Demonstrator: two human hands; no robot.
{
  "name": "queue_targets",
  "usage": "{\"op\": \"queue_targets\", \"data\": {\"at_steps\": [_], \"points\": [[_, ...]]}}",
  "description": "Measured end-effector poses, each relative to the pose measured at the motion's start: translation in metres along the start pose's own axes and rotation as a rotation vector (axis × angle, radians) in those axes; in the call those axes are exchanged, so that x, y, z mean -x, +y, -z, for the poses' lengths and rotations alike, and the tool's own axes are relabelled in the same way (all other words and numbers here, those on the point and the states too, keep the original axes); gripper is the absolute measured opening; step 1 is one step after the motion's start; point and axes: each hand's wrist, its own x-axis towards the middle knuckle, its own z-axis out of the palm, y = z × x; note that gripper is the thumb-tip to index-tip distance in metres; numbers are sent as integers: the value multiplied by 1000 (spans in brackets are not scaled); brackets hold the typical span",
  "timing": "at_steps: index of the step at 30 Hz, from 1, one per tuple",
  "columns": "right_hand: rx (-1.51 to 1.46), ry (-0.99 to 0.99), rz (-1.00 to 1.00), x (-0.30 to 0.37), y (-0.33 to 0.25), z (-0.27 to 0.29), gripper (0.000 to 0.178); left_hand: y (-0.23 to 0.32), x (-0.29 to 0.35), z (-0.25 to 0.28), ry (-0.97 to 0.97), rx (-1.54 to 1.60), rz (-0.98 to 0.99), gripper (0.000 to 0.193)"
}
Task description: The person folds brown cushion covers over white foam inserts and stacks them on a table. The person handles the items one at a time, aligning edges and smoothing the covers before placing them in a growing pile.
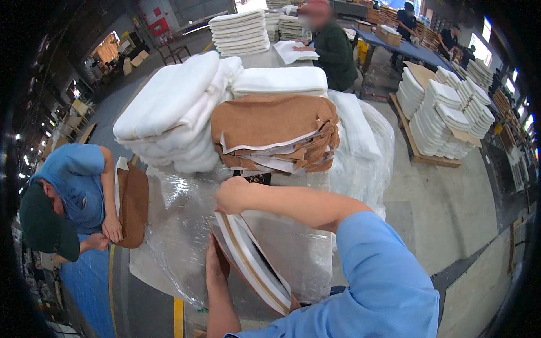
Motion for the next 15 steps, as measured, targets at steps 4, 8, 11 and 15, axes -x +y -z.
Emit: {"op": "queue_targets", "data": {"at_steps": [4,8,11,15], "points": [[98,-51,129,-9,-2,2,31,7,10,-6,-89,-71,-120,33],[44,54,273,-2,-3,-12,28,29,11,-19,-92,-106,-225,22],[-121,196,252,3,-5,-20,27,54,0,-36,-43,-330,-402,42],[-588,344,46,6,-6,-41,33,63,-41,-36,-282,-335,-375,63]]}}
